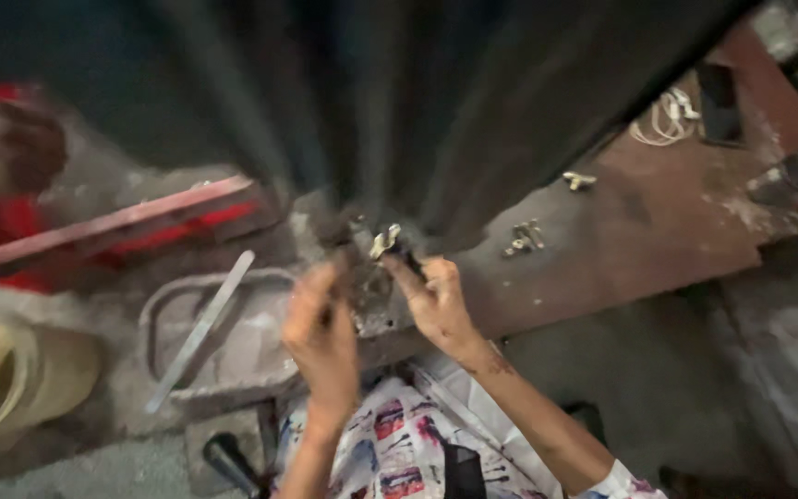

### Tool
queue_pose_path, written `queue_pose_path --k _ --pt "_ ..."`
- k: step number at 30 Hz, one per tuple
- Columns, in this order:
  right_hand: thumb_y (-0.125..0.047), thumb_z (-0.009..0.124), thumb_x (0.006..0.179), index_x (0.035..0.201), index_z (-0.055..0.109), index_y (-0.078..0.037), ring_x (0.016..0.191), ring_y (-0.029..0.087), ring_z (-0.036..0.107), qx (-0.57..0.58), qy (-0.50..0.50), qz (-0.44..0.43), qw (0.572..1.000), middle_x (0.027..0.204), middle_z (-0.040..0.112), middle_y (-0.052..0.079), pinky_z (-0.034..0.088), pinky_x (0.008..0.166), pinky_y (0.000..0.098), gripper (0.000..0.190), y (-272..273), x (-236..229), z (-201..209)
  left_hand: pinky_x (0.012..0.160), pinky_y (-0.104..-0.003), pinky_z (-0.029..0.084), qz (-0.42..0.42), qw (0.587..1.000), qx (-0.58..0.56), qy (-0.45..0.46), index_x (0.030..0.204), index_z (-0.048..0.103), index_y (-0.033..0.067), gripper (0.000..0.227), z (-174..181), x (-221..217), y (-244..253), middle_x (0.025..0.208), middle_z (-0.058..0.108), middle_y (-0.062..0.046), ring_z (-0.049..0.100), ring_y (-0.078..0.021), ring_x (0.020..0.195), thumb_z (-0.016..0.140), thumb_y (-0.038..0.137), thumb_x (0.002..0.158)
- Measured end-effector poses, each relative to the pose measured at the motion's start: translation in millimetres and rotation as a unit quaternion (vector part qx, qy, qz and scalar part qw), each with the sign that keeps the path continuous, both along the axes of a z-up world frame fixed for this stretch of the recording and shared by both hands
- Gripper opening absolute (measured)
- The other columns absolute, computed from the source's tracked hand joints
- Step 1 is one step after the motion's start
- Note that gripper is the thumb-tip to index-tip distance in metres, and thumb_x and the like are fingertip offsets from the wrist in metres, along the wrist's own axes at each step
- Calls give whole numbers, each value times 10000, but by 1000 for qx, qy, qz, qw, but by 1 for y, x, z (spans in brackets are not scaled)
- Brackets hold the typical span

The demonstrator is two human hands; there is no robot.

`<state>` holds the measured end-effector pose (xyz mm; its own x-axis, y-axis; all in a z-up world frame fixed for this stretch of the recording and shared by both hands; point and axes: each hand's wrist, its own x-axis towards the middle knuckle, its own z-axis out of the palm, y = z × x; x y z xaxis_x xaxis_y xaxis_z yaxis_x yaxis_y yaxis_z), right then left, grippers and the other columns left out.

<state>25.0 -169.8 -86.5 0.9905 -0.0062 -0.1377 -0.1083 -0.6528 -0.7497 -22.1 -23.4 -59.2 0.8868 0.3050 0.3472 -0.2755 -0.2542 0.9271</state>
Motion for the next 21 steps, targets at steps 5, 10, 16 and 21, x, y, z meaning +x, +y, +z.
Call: queue_pose_path --k 5,10,16,21 --pt "-147 706 933 1019 739 16 922 195 666 105 -192 152 964 991 741 160 540 847 347 188 -34 26 -36 911 -425 546 -249 902 343 86 1270 642 57 316 -91 31 -95 1063 718 -140 701 -320 1038 617 89 957" --pt "-279 661 990 1271 647 40 1203 268 635 259 -63 141 953 1281 713 207 481 1086 383 425 -35 25 -23 927 -416 529 -232 799 553 36 1333 562 33 367 -109 149 -158 1358 600 -103 561 -257 1314 588 72 970" --pt "-223 753 971 1403 515 101 1287 273 525 144 -128 208 959 1388 561 216 412 1071 417 590 -28 46 28 992 -391 529 -272 952 -109 82 1423 472 -14 475 -92 46 -95 1331 619 -121 608 -240 1219 634 26 978" --pt "-142 662 1024 1333 640 -2 929 107 665 285 66 381 877 1082 730 29 579 815 288 339 -49 88 54 903 -336 618 -335 859 -289 256 1337 630 -32 377 -8 -41 -31 1213 698 -88 701 -190 1082 695 56 976"
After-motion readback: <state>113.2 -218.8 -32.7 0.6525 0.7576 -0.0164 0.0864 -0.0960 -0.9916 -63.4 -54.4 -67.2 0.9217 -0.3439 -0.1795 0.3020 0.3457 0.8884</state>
